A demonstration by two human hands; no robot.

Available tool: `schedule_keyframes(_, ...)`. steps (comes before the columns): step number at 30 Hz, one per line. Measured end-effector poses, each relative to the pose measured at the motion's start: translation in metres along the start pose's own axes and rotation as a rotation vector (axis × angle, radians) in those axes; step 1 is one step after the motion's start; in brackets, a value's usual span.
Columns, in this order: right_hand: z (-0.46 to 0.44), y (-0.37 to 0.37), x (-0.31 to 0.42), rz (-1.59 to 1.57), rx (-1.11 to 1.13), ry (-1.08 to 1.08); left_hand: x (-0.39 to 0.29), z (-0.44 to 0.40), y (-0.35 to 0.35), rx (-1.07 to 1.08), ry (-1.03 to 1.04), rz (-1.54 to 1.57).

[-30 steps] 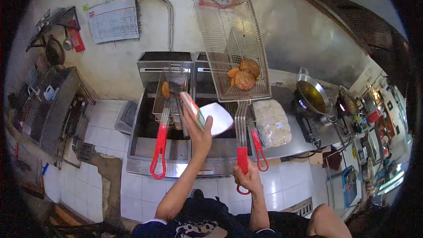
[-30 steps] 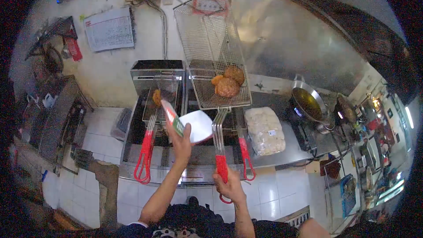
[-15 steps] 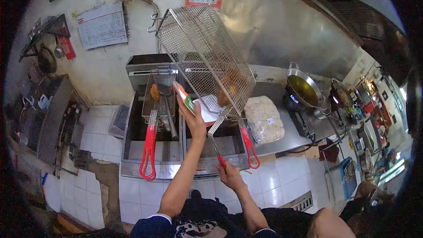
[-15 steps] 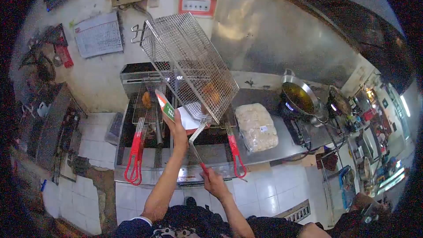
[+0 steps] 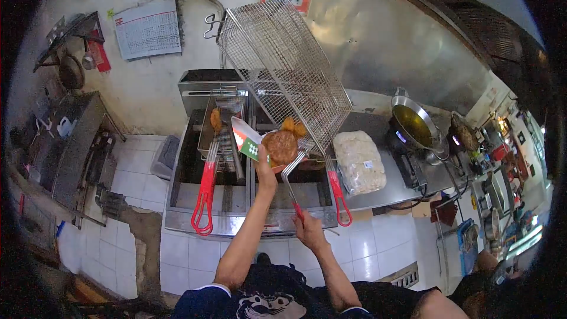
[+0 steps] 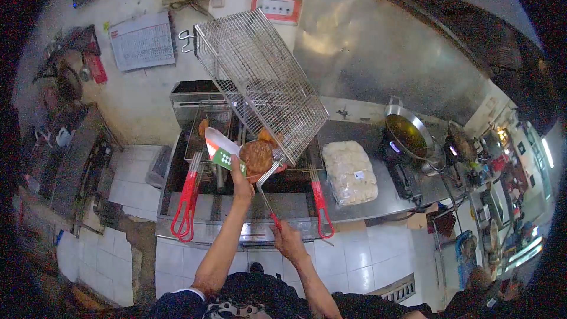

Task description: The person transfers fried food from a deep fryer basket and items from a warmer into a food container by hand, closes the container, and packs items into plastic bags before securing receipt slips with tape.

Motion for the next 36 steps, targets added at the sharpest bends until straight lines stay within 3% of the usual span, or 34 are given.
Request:
schedule_keyframes(18, 0.004, -0.011, 0.008, 0.015, -0.020, -0.009, 0.007, 0.009, -0.020, -0.052, 0.185, 0.155)
schedule_keyframes(20, 0.005, -0.007, 0.000, 0.048, -0.072, -0.153, 0.006, 0.012, -0.017, -0.061, 0.176, 0.170)
schedule_keyframes(24, -0.002, -0.020, 0.019, 0.053, -0.045, -0.082, 0.005, 0.019, -0.019, -0.025, 0.264, 0.160)
schedule_keyframes(30, -0.021, -0.072, 0.086, -0.211, 0.041, 0.099, -0.024, 0.084, -0.023, 0.066, 0.264, 0.213)
schedule_keyframes(32, -0.026, -0.090, 0.085, -0.627, 0.149, 0.226, -0.034, 0.119, -0.024, 0.003, 0.214, 0.234)
schedule_keyframes(34, -0.040, -0.115, 0.093, -0.811, 0.196, 0.322, -0.041, 0.140, -0.028, 0.070, 0.181, 0.377)
schedule_keyframes(36, -0.045, -0.120, 0.086, -0.999, 0.241, 0.417, -0.057, 0.170, -0.020, 0.069, 0.277, 0.200)
Point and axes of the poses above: each hand's wrist, its own z-axis away from the middle knuckle, its own y-axis out of the palm, x = y × z, the point moved 2 cm from there along -z, towards the middle knuckle, and after that the axes turned 5 degrees about x, right-handed, at the moved point
